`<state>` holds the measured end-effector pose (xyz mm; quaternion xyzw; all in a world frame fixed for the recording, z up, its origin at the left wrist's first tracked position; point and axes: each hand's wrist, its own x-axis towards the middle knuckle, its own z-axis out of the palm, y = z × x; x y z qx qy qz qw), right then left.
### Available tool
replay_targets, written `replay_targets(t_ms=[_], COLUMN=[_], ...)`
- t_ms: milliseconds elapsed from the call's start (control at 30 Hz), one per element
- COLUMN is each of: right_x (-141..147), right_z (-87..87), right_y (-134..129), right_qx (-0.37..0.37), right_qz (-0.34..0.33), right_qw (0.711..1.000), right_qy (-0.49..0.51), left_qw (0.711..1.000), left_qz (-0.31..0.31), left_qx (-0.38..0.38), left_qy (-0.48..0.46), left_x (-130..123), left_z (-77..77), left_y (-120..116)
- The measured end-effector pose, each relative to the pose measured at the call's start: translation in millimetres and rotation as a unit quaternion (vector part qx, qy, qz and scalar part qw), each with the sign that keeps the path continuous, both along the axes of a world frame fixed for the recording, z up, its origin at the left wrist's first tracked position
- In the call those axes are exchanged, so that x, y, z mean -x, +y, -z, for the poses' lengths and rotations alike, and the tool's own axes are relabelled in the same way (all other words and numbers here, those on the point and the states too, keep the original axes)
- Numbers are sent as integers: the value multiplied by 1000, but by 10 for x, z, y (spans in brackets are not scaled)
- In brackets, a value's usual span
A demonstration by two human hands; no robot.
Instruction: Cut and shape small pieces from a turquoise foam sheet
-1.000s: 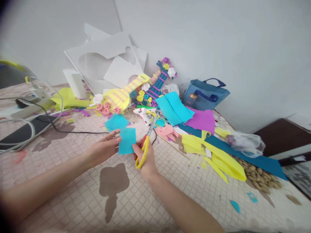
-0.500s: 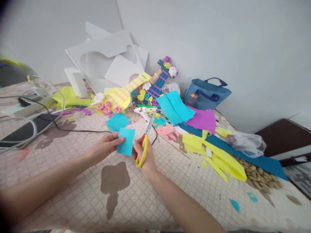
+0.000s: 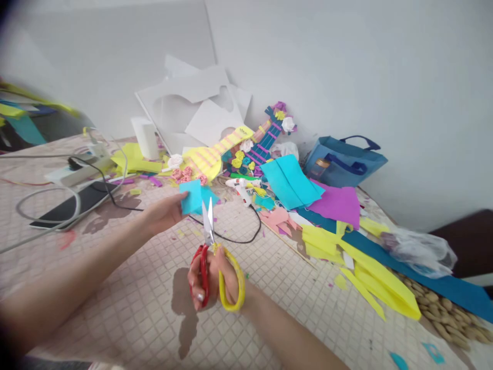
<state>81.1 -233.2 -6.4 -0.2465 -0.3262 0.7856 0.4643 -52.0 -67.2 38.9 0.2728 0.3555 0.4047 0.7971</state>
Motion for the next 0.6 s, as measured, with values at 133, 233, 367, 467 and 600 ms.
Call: replay_targets(t_ms=[133,233,367,467,600], right_x=[-7,-6,4,2,-14], right_z=[7,21,63,78,81], right_y=[-7,-1,3,6,8], right_qx=[2,5,11,21,24], right_qz=[-65,-72,-52,-41,-39], right_qw=[998,997,999,999,999], right_qy=[-12,-18,-7,-8,-15], left_qw=[1000,1000,1000,1000,1000], left_qz=[-9,-6,-7,-1,0], left_qx=[1,1,4,-1,1], left_qy=[-13,-18,-15,-16,-14], left_x=[20,29,34,31,23], left_z=[-15,-23,-39,-39,-23], left_y=[25,31,28,27,26])
